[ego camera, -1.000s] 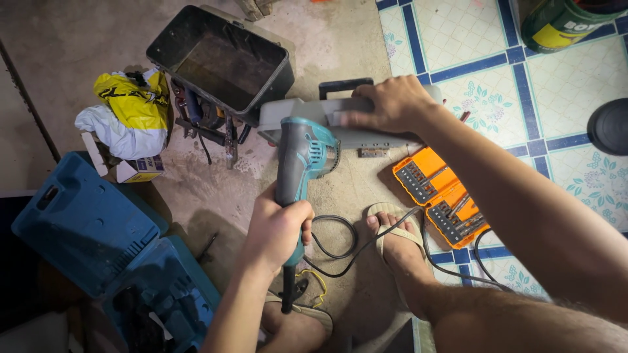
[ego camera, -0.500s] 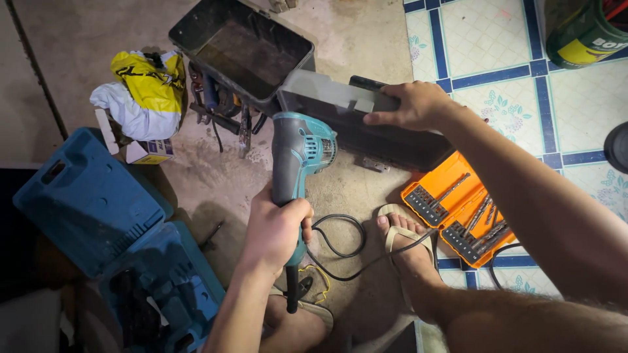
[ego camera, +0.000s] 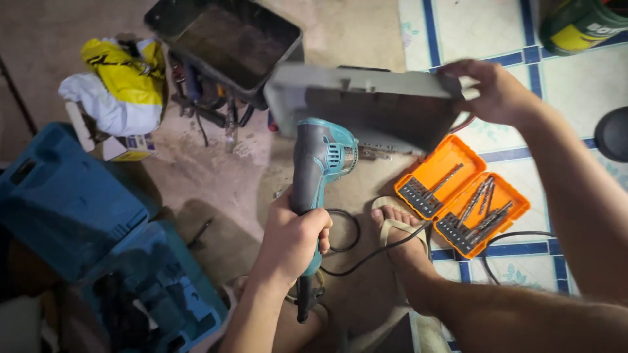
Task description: Drilling holes into plastic toolboxes and covers to mount metal brackets.
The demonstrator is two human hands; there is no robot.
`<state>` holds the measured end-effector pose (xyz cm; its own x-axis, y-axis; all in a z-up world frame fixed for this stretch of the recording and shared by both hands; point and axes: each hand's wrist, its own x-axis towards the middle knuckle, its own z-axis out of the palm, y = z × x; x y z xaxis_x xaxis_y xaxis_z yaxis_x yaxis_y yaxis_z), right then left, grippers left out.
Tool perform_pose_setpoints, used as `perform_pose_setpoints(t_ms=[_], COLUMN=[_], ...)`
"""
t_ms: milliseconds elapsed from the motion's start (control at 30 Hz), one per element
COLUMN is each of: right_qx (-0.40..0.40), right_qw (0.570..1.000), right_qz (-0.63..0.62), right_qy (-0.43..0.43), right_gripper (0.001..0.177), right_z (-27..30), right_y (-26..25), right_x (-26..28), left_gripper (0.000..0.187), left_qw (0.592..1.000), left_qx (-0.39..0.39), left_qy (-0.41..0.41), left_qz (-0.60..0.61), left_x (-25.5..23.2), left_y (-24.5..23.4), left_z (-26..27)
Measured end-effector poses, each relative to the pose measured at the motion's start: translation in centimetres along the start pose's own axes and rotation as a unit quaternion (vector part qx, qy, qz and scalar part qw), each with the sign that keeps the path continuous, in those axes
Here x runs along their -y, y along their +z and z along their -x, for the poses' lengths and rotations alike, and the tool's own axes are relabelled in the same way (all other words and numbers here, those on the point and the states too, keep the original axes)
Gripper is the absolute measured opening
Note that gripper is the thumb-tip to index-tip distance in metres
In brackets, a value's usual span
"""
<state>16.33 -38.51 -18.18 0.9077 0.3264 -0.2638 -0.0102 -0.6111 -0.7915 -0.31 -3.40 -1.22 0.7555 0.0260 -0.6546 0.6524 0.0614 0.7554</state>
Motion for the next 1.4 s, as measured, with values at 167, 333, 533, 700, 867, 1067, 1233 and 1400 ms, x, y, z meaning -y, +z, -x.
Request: perform_pose_setpoints(t_ms=[167,333,533,700,867,1067,1233,1400], right_qx=[-0.094,-0.097,-0.113,-0.149,-0.139,-0.130,-0.121,-0.126], right_qw=[0.989,0.991,0.993,0.985,0.982,0.984,0.985,0.984], right_qz=[-0.103,-0.085,0.019,0.043,-0.010,0.002,0.021,0.060], right_qy=[-0.054,-0.039,-0.013,-0.070,-0.129,-0.122,-0.117,-0.108], right_gripper=[0.059,0.069,0.059,0.055,0.063,0.058,0.057,0.057], right_z=[-3.0,-3.8,-2.9,-3.3,-4.3,-3.8,-3.8,-4.0], right_y=[1.0,1.8,4.1,4.1,5.5,5.7,5.5,5.6], right_x=[-1.3,-2.0,-3.6,-1.5,-1.0,0.3,0.5,0.3], left_gripper=[0.012,0.013,0.012,0.012,0.013,0.016,0.010,0.007], left_qw=[1.000,1.000,0.999,0.999,0.999,1.000,0.999,0.999], left_qx=[0.006,0.006,0.014,0.030,0.030,0.022,0.008,0.019], left_qy=[0.001,-0.004,-0.009,0.034,0.024,0.010,0.036,0.035], left_qz=[0.008,0.004,-0.030,-0.018,-0.015,-0.011,0.008,0.009], left_x=[-0.3,-0.2,-1.0,-1.5,-0.7,-0.4,0.9,0.7], left_y=[1.0,1.4,1.2,1.4,1.7,2.0,0.9,1.0], left_z=[0.1,-0.1,0.7,0.1,-1.1,-1.9,-2.6,-2.5])
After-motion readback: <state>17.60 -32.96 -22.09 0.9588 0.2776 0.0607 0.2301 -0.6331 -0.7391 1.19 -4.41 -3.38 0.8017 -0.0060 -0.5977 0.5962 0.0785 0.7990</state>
